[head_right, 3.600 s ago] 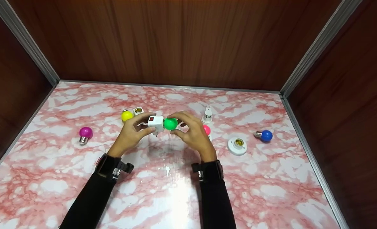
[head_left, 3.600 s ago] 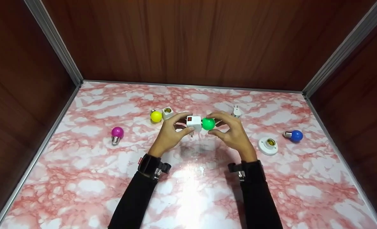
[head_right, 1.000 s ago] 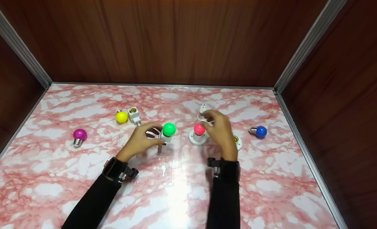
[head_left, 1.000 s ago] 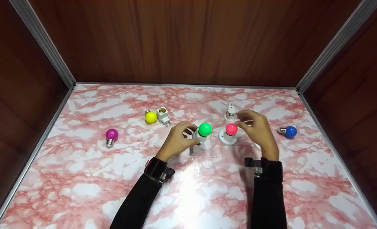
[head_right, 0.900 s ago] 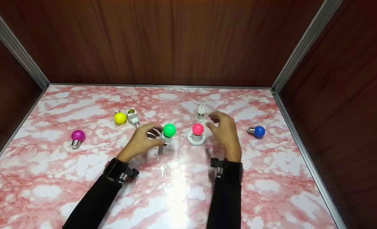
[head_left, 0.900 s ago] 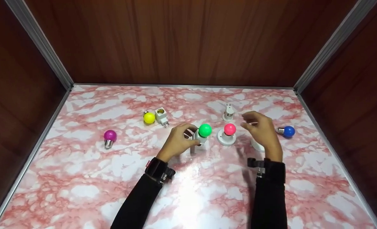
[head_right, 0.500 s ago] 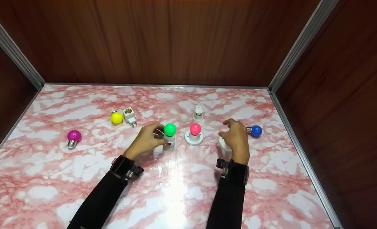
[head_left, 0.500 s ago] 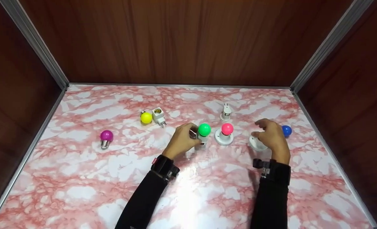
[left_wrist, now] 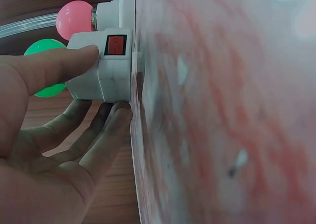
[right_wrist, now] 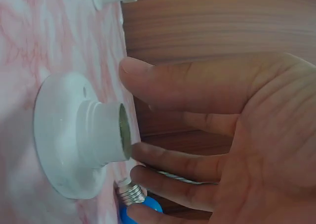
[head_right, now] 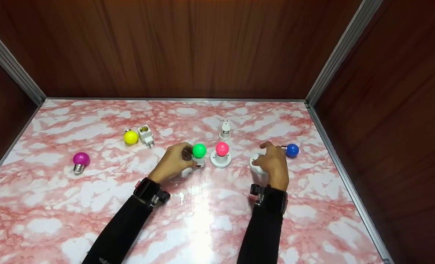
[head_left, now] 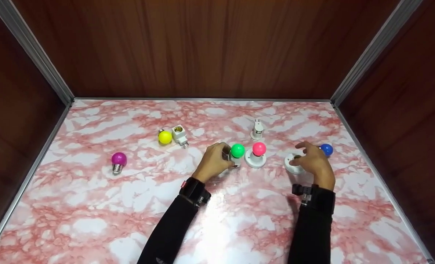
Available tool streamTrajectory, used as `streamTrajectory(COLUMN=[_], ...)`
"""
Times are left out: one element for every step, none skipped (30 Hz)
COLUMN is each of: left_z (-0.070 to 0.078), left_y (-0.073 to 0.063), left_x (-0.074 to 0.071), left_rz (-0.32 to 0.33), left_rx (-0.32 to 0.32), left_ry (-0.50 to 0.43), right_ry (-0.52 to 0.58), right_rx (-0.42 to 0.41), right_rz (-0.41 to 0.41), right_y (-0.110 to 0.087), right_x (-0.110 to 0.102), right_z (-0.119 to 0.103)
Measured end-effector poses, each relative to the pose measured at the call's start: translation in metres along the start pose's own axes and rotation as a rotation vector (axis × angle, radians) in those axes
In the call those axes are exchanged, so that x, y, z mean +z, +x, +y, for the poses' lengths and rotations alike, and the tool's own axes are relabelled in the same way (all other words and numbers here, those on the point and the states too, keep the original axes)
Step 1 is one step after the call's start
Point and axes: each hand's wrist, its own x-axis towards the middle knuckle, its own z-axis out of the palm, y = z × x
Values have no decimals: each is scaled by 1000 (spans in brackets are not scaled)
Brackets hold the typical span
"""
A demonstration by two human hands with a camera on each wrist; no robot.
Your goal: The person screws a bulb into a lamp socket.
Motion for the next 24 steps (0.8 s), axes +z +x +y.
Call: streamTrajectory(left_z=[0,1,1,2,3,4,4,5,5,6,6,6,7,7,7,7,7,7,7,7,8,8,8,8], left_y=[1,1,2,2,2,3,3,4,4,5,5,5,6,6,7,7,8,8,9,9,10,10,11,11], left_x=[1,2,2,3,3,4,4,4,5,5,6,6,6,7,7,8,8,8,9,9,10,10,11,11], left_rz=[1,2,3,5,6,6,7,8,8,8,6,4,2,0,-2,-5,-8,-10,-13,-14,-15,-17,-17,-17], left_rx=[1,2,5,9,12,14,16,17,17,14,11,7,2,-2,-7,-10,-11,-11,-12,-11,-11,-9,-8,-7], left_ry=[4,10,18,26,32,37,41,45,46,45,44,43,41,40,40,40,40,42,46,50,56,60,64,66], right_ry=[4,7,9,11,15,21,27,32,37,45,51,56,59,57,55,50,45,39,30,20,12,5,-1,-5], right_rx=[10,19,25,30,37,43,49,55,61,67,73,79,86,91,93,93,95,95,94,92,90,90,90,89], right_rz=[-5,-11,-14,-15,-17,-20,-25,-30,-35,-43,-50,-58,-64,-68,-71,-73,-74,-73,-71,-68,-65,-62,-59,-56], right_y=[1,1,1,1,1,1,1,1,2,2,2,3,3,4,4,4,5,5,6,6,6,6,6,6], right_x=[1,1,2,2,3,4,4,4,5,5,6,7,7,8,8,9,9,10,10,10,10,10,11,11], right_z=[1,1,1,1,1,2,2,2,2,2,2,2,2,2,2,2,2,3,3,3,4,4,5,5])
